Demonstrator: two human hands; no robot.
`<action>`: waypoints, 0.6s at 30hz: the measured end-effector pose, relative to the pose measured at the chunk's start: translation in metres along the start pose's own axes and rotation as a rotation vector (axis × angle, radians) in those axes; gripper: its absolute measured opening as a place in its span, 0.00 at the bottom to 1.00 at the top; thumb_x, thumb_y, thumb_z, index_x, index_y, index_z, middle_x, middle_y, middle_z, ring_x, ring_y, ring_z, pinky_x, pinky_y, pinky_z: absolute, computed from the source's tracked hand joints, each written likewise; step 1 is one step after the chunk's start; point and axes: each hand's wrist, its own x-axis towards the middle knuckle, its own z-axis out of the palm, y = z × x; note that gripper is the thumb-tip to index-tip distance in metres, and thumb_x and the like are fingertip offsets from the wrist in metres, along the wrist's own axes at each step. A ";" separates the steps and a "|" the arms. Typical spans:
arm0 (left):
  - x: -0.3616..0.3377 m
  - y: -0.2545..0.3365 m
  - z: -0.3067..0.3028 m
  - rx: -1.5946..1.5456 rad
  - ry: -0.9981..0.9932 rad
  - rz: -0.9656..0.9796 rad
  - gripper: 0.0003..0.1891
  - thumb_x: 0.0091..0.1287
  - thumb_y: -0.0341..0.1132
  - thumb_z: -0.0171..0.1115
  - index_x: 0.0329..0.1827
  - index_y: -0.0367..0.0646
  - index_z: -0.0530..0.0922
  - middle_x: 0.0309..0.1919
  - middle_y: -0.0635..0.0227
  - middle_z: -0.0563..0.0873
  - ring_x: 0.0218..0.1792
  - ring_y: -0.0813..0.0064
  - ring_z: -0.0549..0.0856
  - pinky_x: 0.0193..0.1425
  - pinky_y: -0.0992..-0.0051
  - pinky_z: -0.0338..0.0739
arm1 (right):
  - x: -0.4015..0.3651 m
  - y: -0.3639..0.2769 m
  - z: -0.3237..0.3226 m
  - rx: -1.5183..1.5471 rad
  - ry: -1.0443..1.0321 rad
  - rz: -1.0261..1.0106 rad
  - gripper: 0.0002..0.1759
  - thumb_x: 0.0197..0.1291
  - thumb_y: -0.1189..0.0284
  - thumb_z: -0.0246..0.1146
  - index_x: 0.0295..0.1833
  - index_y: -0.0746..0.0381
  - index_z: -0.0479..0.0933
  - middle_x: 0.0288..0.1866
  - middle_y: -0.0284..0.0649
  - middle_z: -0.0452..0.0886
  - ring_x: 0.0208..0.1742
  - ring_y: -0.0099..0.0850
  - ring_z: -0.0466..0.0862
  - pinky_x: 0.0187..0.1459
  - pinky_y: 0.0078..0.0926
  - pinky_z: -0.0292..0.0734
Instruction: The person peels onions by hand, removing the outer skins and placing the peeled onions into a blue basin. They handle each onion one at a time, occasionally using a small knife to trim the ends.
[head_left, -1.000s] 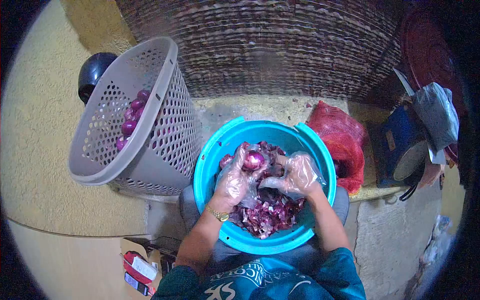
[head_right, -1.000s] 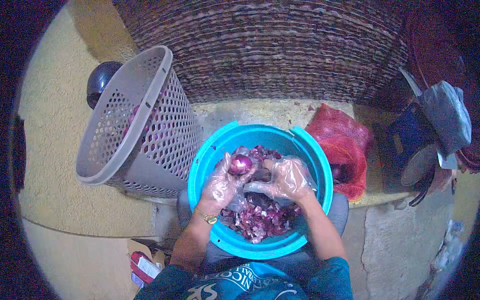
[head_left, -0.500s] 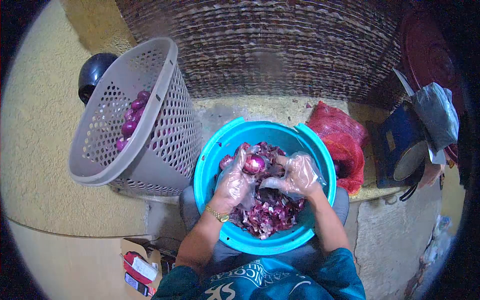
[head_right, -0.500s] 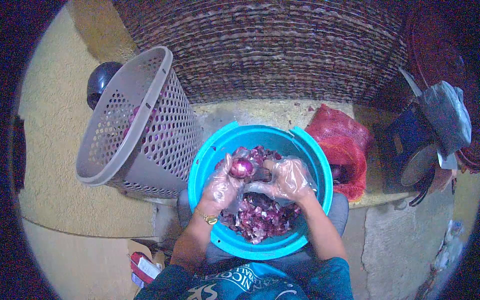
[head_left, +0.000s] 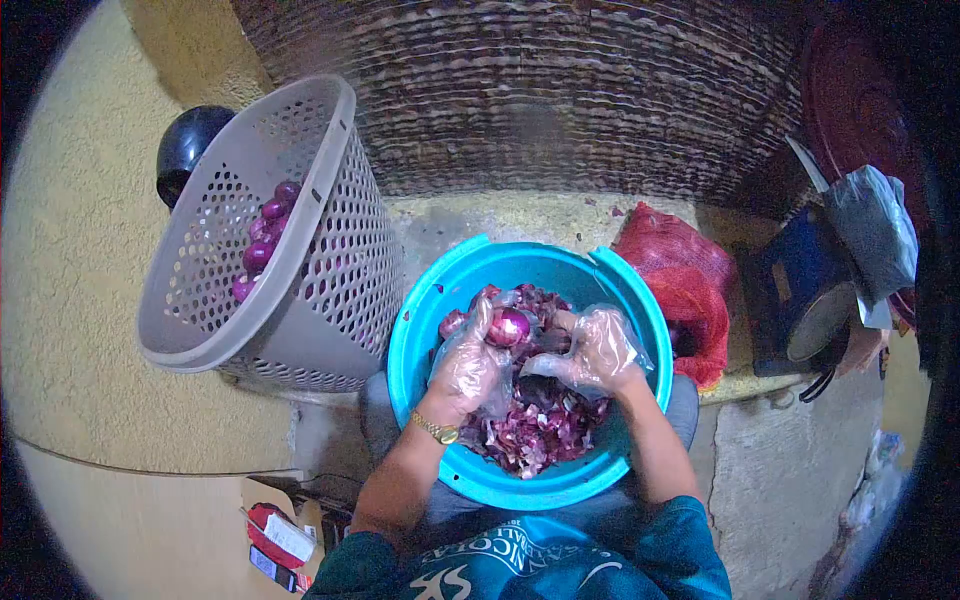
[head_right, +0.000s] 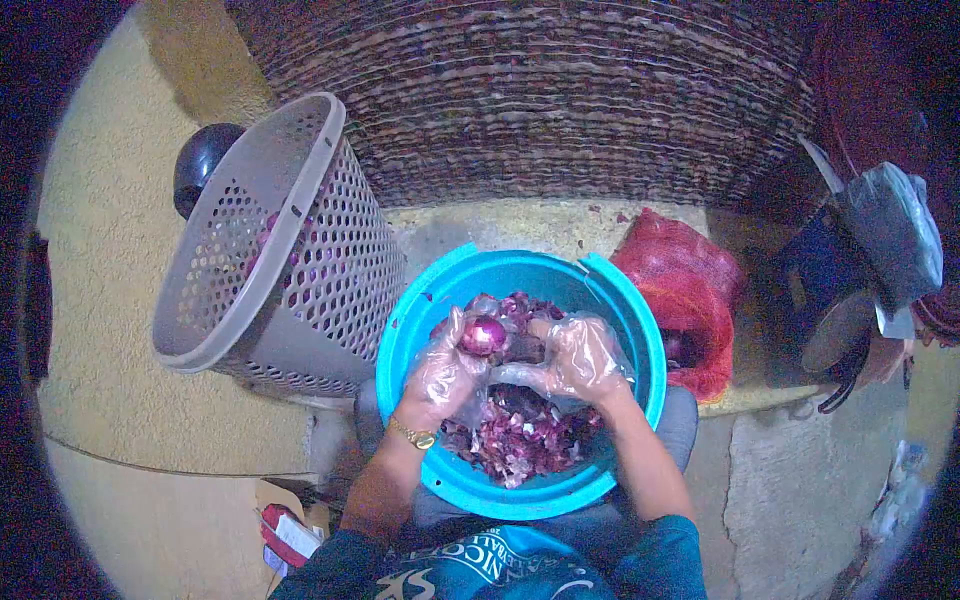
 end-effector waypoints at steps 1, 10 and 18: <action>0.000 0.000 0.001 0.000 0.000 0.000 0.27 0.76 0.52 0.53 0.67 0.39 0.71 0.66 0.54 0.76 0.66 0.56 0.76 0.72 0.49 0.71 | 0.000 0.003 0.002 0.019 0.008 -0.010 0.38 0.39 0.37 0.76 0.50 0.54 0.85 0.21 0.45 0.83 0.23 0.47 0.83 0.28 0.41 0.75; -0.004 0.005 0.007 0.030 -0.043 -0.039 0.28 0.77 0.52 0.51 0.69 0.40 0.70 0.68 0.53 0.75 0.68 0.54 0.75 0.73 0.47 0.70 | 0.001 -0.001 -0.001 0.035 0.042 -0.028 0.37 0.39 0.38 0.77 0.48 0.54 0.86 0.19 0.46 0.80 0.21 0.47 0.81 0.26 0.42 0.73; -0.001 0.000 0.004 -0.006 0.007 -0.009 0.28 0.77 0.51 0.50 0.69 0.39 0.69 0.68 0.52 0.74 0.68 0.54 0.75 0.75 0.51 0.68 | 0.002 -0.002 -0.002 0.032 0.060 -0.039 0.36 0.38 0.37 0.77 0.41 0.57 0.85 0.19 0.47 0.80 0.21 0.47 0.81 0.26 0.42 0.72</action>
